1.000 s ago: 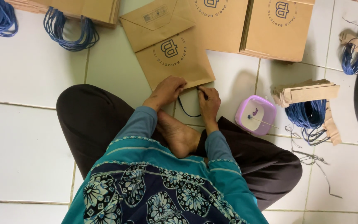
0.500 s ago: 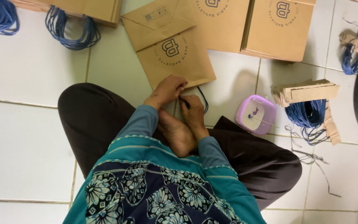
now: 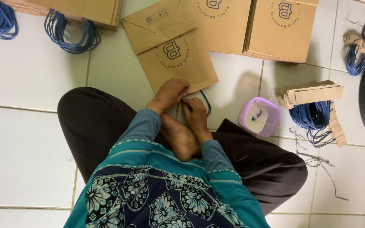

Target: The person sits on the floor and assembles paper bags by applying glue to the edges of cardboard pieces and attaching blue handles. They fold the glued edges to secure the handles and place the finished bags into a stack.

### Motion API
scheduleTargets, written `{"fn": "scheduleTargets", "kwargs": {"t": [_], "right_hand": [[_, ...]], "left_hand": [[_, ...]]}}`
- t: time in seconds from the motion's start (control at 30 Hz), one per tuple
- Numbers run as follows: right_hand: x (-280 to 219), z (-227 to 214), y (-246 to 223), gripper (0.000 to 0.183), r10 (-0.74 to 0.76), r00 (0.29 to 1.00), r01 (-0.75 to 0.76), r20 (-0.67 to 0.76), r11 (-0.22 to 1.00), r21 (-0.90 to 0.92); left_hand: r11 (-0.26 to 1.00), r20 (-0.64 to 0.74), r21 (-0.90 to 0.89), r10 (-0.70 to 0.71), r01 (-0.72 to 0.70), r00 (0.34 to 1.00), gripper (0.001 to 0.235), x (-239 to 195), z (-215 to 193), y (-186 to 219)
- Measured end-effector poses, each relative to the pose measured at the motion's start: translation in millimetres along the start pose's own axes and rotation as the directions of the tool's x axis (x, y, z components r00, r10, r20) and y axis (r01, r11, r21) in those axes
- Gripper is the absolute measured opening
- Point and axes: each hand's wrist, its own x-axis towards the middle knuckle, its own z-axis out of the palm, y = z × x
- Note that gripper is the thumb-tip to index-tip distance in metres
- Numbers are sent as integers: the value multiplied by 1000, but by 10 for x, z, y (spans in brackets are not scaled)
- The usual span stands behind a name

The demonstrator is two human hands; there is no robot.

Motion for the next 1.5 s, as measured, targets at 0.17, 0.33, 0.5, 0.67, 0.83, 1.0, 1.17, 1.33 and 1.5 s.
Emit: {"fn": "scheduleTargets", "kwargs": {"t": [0.17,0.33,0.5,0.67,0.83,1.0,1.17,1.33,1.5], "right_hand": [[186,-224,160,15,-48,999,44,-25,992,-121],[401,-389,261,42,-220,975,189,-20,879,-438],[344,-189,511,56,-271,947,318,172,727,-608],[390,-218,390,54,-217,962,274,166,751,-601],[354,-213,341,54,-141,974,221,178,771,-597],[384,-353,234,56,127,927,96,354,831,-549],[447,-471,116,58,194,888,100,417,804,-586],[689,-552,271,62,261,822,131,506,778,-614],[1049,-815,462,30,-55,916,208,397,912,-353]], "left_hand": [[948,27,316,31,-38,999,43,-115,-35,137],[933,221,358,-128,42,967,58,-156,-3,149],[903,203,427,-144,45,969,64,-173,7,179],[895,185,434,-203,106,962,73,-253,-57,323],[909,345,415,-127,-30,930,77,-361,-92,360],[900,257,417,-247,123,934,57,-261,-189,482],[870,212,452,-319,197,924,62,-241,-48,443],[891,59,388,-277,233,959,68,-283,-158,435],[911,-8,393,139,-124,990,33,-111,335,29]]}}
